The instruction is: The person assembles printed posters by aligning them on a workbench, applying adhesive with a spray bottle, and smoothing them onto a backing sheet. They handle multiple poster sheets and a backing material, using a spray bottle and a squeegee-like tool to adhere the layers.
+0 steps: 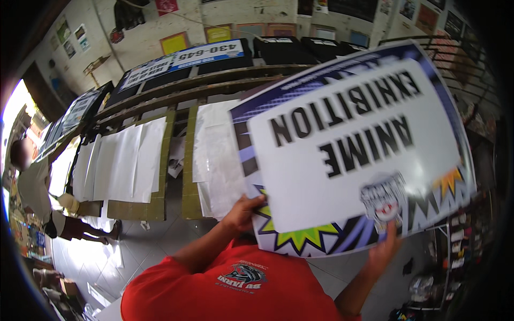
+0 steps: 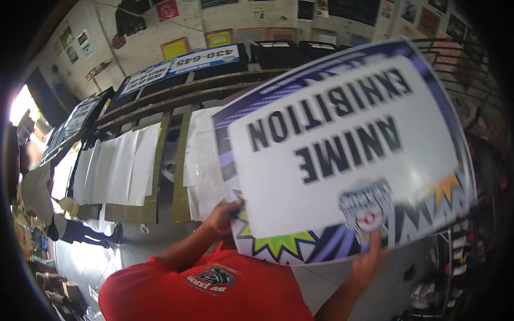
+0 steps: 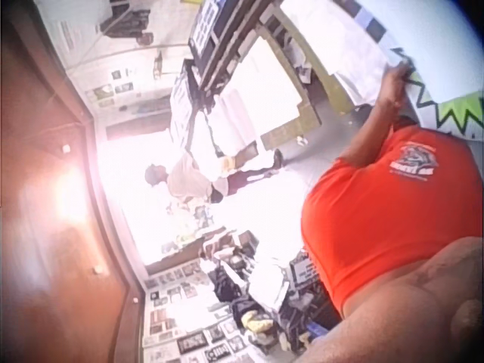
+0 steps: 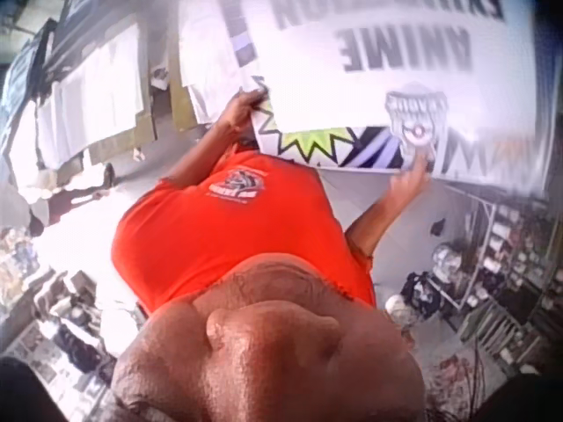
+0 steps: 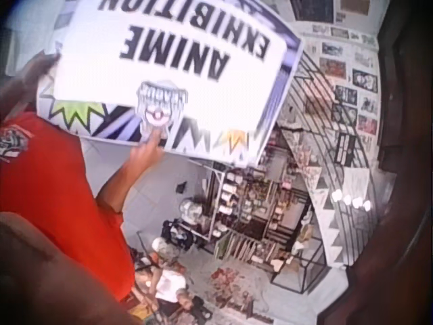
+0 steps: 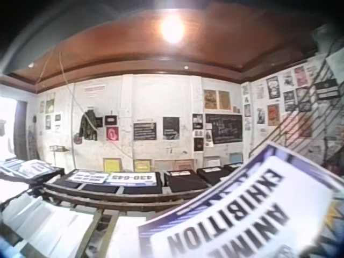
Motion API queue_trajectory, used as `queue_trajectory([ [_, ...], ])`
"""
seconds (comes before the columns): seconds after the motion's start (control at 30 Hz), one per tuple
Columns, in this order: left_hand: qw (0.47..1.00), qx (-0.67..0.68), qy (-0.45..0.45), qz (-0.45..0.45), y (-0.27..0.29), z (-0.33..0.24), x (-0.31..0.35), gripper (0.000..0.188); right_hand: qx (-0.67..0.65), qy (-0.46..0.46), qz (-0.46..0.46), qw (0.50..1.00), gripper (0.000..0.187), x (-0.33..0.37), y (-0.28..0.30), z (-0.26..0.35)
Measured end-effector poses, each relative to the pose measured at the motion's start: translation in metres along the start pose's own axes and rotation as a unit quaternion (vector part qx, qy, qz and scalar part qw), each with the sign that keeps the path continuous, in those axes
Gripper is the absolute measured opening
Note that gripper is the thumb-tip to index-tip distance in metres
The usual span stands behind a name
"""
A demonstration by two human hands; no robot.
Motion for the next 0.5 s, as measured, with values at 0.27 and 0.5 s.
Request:
queue_trajectory([
  [0.27, 0.900, 0.093, -0.262, -0.336, 0.236, -0.094, 0.089, 0.034, -0.069, -0.272, 0.386, 0.879, 0.072, 0.021, -0.270, -0.155],
  [0.5, 0.881, 0.129, -0.300, -0.343, 0.413, -0.225, 0.030, 0.033, 0.047, -0.367, 0.274, 0.888, 0.059, 0.077, -0.237, -0.229],
])
Point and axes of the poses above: each hand's wrist, its own x-axis away from the middle knuckle, its own y-axis out of the back of the hand, z = x × y, the point moved 6 cm from there along -x, towards the middle knuckle, and after that the axes turned 10 degrees about -x, right-handed, at the moved point
